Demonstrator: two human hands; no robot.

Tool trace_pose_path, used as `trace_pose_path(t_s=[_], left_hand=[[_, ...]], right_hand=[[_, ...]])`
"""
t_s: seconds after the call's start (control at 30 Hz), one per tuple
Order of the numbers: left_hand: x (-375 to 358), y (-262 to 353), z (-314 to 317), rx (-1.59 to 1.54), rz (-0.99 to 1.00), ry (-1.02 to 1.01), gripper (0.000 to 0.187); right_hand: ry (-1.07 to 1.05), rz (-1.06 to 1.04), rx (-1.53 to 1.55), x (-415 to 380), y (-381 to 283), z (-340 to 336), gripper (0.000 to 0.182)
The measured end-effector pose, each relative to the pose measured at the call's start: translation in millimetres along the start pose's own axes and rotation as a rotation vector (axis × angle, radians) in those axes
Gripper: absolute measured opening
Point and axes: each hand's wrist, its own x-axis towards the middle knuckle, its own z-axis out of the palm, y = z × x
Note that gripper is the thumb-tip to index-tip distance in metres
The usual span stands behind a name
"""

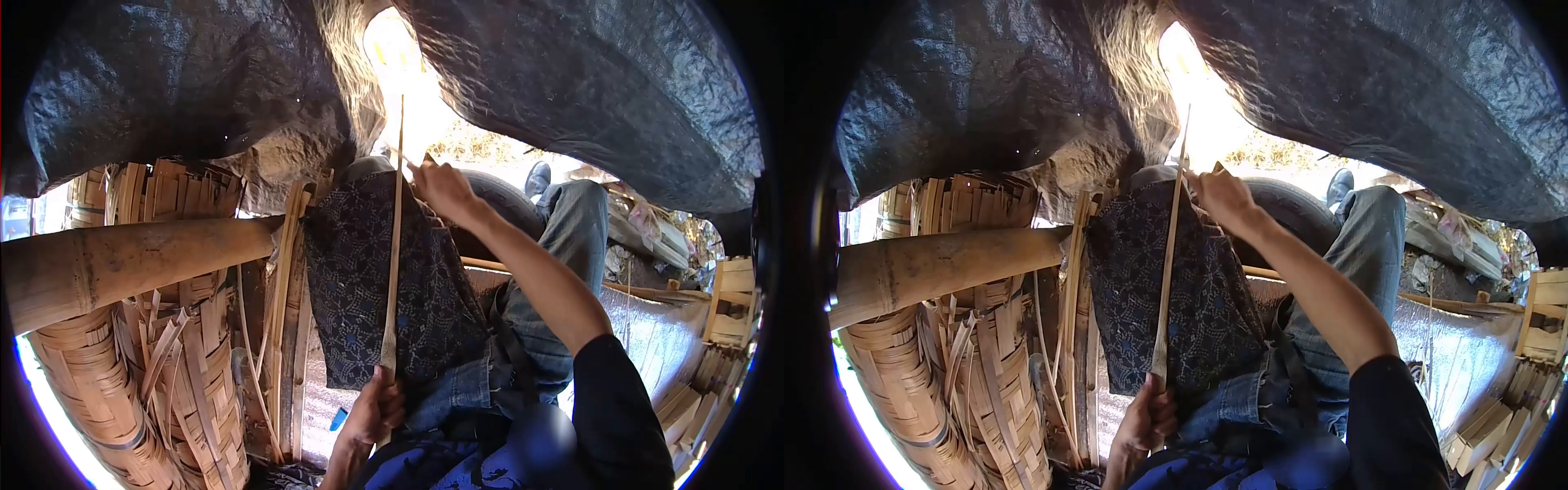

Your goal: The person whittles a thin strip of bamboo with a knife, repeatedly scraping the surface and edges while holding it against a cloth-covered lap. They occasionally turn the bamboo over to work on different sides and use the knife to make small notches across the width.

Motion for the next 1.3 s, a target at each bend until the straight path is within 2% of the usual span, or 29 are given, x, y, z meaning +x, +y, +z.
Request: trace_pose_path(t_s=[0.07,0.1,0.17,0.2,0.23,0.27,0.3,0.4,0.57,0.67,0.73,0.77,0.83,0.87,0.93,0.97,1.03,1.07,1.13,1.17,1.23,1.3], left_hand=[[0.4,0.3,-3.5,-0.02,-0.04,-0.032,0.048],[-0.1,0.3,-5.3,-0.046,-0.091,-0.051,0.049],[4.0,0.8,-7.7,-0.07,-0.084,-0.084,0.049],[6.4,1.0,-7.4,-0.076,-0.086,-0.118,0.049],[7.4,1.4,-5.1,-0.087,-0.088,-0.121,0.049],[7.8,2.1,-1.8,-0.074,-0.071,-0.083,0.048],[7.5,2.9,1.0,-0.058,-0.057,-0.043,0.047],[2.1,7.9,8.2,-0.026,-0.03,-0.046,0.045],[-0.1,5.0,14.0,0.111,0.026,-0.011,0.046],[-3.3,0.0,16.2,0.168,0.053,-0.015,0.047],[-3.6,1.3,16.1,0.187,0.073,-0.018,0.047],[-3.4,4.0,15.2,0.146,0.02,-0.025,0.046],[-1.6,5.9,11.4,0.103,-0.023,-0.04,0.046],[0.0,6.2,6.5,-0.007,-0.071,-0.109,0.045],[3.5,6.8,1.6,-0.123,-0.096,-0.171,0.044],[4.4,4.9,0.6,-0.144,-0.094,-0.175,0.043],[2.6,5.1,0.6,-0.163,-0.09,-0.179,0.043],[1.6,6.9,1.9,-0.175,-0.091,-0.204,0.042],[3.2,7.5,4.2,-0.184,-0.096,-0.231,0.042],[4.2,6.9,4.3,-0.17,-0.084,-0.219,0.042],[3.4,6.3,4.9,-0.148,-0.078,-0.199,0.041],[2.6,5.8,9.0,-0.106,-0.061,-0.115,0.04]], right_hand=[[0.002,0.228,0.277,22.2,15.7,-12.5,0.048],[-0.001,0.214,0.272,21.0,14.5,-16.9,0.048],[0.28,0.06,0.286,2.1,1.4,-28.5,0.049],[0.047,0.155,0.29,-16.8,-15.8,-44.1,0.048],[-0.011,0.048,0.371,-37.2,-26.3,-46.6,0.046],[-0.07,0.034,0.361,-56.6,-42.4,-56.9,0.044],[-0.048,-0.082,0.324,-73.5,-44.3,-53.8,0.043],[-0.074,-0.168,0.191,-108.9,-52.5,-47.5,0.043],[-0.093,-0.12,0.121,-115.7,-54.9,-34.8,0.045],[-0.173,-0.064,0.011,-97.8,-46.6,-33.6,0.047],[0.059,-0.25,0.073,-83.7,-24.3,-14.3,0.047],[0.059,-0.249,0.071,-77.6,-16.7,-10.4,0.047],[-0.027,-0.089,0.067,-57.1,-13.4,-16.8,0.048],[0.055,-0.106,0.066,-44.8,-2.2,-16.9,0.047],[0.406,-0.321,0.094,-41.2,-7.8,-33.2,0.046],[0.406,-0.335,0.103,-45.2,-17.7,-39.2,0.046],[0.082,-0.06,0.358,-68.4,-42.5,-56.0,0.044],[0.085,-0.063,0.355,-78.2,-51.5,-59.7,0.044],[-0.077,-0.02,0.414,-96.5,-65.1,-60.3,0.046],[-0.076,-0.017,0.416,-102.3,-63.5,-53.5,0.046],[0.024,-0.148,0.282,-108.9,-59.4,-37.5,0.049],[0.014,-0.129,0.279,-111.1,-57.4,-32.1,0.05]])
